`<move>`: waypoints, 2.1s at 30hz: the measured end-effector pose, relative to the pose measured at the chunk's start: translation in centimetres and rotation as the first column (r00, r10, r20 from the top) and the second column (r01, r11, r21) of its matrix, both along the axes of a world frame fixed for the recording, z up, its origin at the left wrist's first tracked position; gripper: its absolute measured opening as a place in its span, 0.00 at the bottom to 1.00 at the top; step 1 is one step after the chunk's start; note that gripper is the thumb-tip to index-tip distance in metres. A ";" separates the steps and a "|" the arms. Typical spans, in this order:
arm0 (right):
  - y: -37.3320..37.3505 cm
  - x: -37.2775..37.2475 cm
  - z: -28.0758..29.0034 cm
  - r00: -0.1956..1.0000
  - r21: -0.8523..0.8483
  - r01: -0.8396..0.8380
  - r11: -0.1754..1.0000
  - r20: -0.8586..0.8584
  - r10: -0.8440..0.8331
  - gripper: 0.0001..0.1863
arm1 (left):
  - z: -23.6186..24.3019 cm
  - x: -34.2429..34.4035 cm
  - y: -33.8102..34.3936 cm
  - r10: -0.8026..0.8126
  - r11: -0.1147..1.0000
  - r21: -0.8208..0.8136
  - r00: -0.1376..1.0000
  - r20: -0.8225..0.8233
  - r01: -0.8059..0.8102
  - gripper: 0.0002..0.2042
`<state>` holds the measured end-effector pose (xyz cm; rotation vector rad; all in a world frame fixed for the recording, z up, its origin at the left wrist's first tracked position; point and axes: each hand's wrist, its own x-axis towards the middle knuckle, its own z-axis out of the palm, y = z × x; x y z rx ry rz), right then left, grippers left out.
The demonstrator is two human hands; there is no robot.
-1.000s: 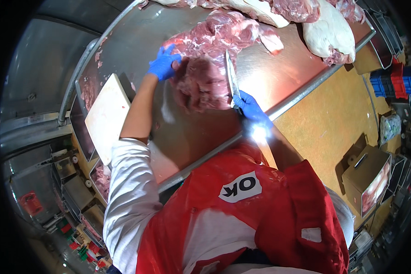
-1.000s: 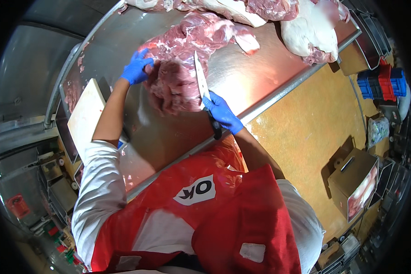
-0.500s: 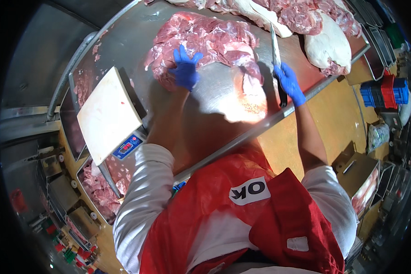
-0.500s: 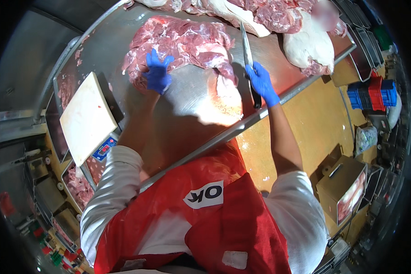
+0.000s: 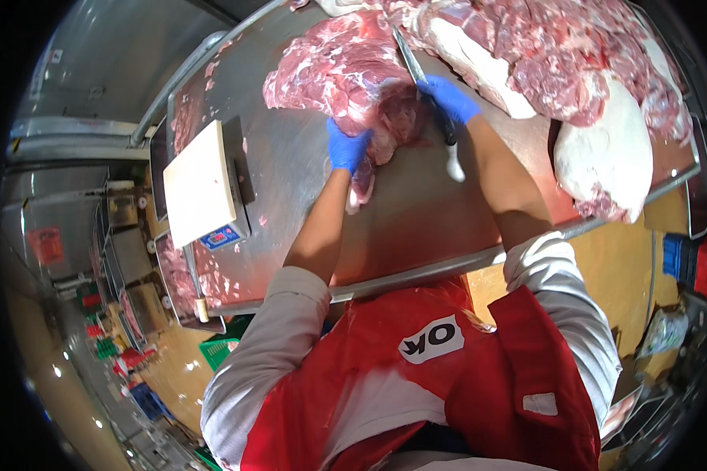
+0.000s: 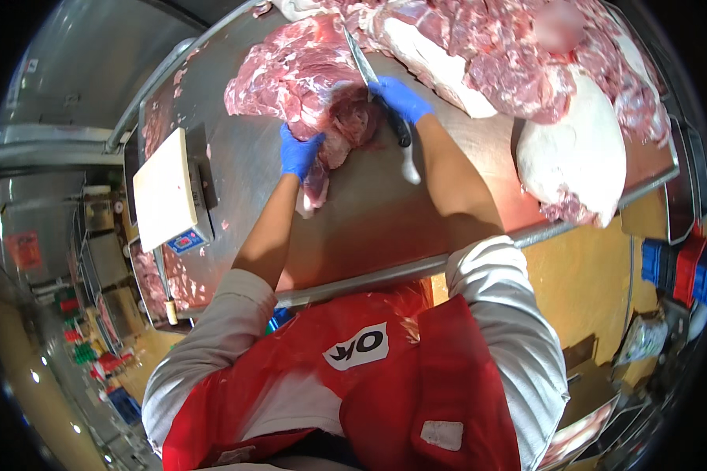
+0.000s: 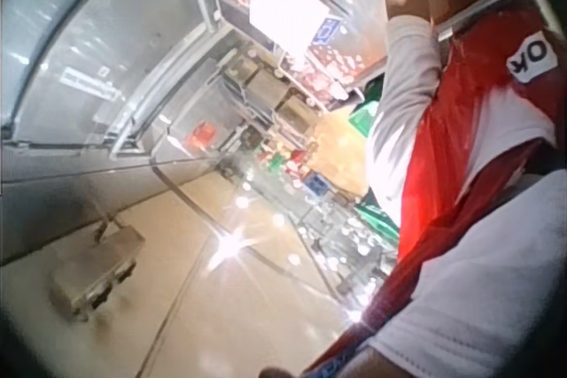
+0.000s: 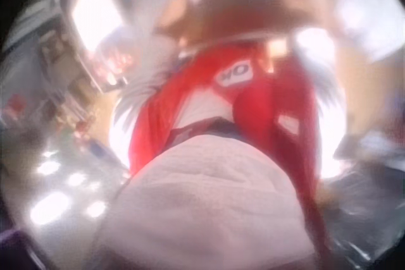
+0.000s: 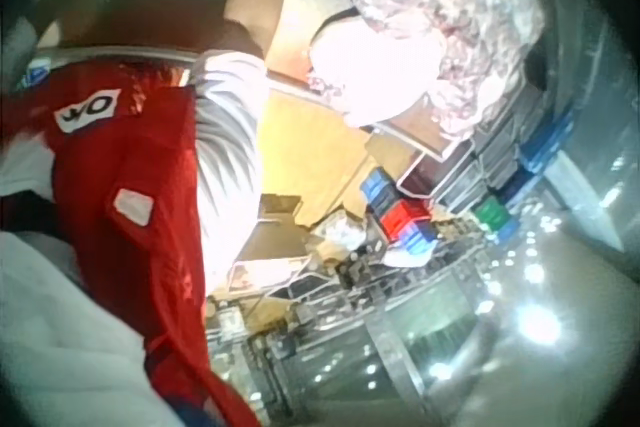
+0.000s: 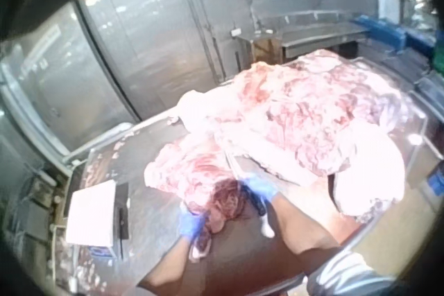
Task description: The person cuts large pieces of raw meat into smaller portions using a knife on a cutting board. They repeatedly weigh the portions on a digital scale, trim excess fat, and place the cut pieces into metal trays and green crates.
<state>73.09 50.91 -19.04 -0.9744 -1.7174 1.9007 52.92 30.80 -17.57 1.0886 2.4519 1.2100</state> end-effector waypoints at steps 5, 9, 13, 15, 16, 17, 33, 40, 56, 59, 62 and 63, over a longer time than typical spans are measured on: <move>-5.4 -2.1 1.0 0.957 -0.275 0.015 0.961 -0.274 -0.093 0.13 | -3.1 -6.3 -0.5 -0.098 0.995 0.065 0.781 0.617 0.073 0.16; -10.3 0.0 2.2 0.967 -0.342 0.048 0.939 -0.219 -0.130 0.13 | -1.0 -6.9 -3.6 -0.075 0.982 -0.072 0.703 0.707 0.177 0.15; -16.3 1.9 4.0 0.978 -0.334 -0.016 0.942 -0.200 -0.054 0.12 | -0.6 -11.4 -6.9 -0.101 0.928 -0.173 0.670 0.736 0.331 0.21; -18.7 2.9 3.8 0.982 -0.282 -0.088 0.955 -0.187 0.035 0.12 | 0.1 -12.8 -7.4 -0.081 0.896 -0.264 0.716 0.693 0.357 0.21; -20.3 3.3 3.8 0.980 -0.266 -0.136 0.954 -0.180 0.090 0.13 | -1.0 -13.9 -8.3 -0.063 0.914 -0.264 0.750 0.659 0.309 0.20; -21.6 3.8 4.0 0.984 -0.270 -0.140 0.953 -0.148 0.102 0.13 | -2.4 -15.0 -9.0 -0.041 0.930 -0.263 0.781 0.623 0.258 0.19; -24.2 12.2 4.3 0.991 -0.002 0.132 0.991 0.023 -0.132 0.12 | 4.8 -5.4 -14.9 -0.185 0.981 -0.104 0.960 -0.212 0.166 0.21; -25.3 11.8 4.8 0.991 0.079 0.114 0.990 0.066 -0.120 0.12 | 2.5 0.7 -16.6 0.065 0.985 -0.164 0.994 0.086 -0.050 0.27; -27.3 5.9 6.4 0.917 0.572 -0.232 0.787 0.398 -0.019 0.06 | -1.4 -4.3 -16.8 -0.251 0.966 0.120 0.936 0.246 0.228 0.15; -28.5 4.4 5.0 0.881 0.579 -0.395 0.713 0.458 0.116 0.09 | -1.3 -1.0 -20.7 0.025 0.999 0.039 0.982 0.187 -0.033 0.17; -29.8 0.8 3.9 0.801 0.618 -0.537 0.574 0.587 0.117 0.08 | 0.1 -0.4 -21.2 0.007 1.000 -0.021 0.962 0.272 -0.002 0.19; -30.9 -1.2 5.1 0.752 0.665 -0.598 0.448 0.659 0.026 0.08 | 0.9 -0.4 -21.0 0.013 1.000 0.017 0.967 0.256 -0.018 0.19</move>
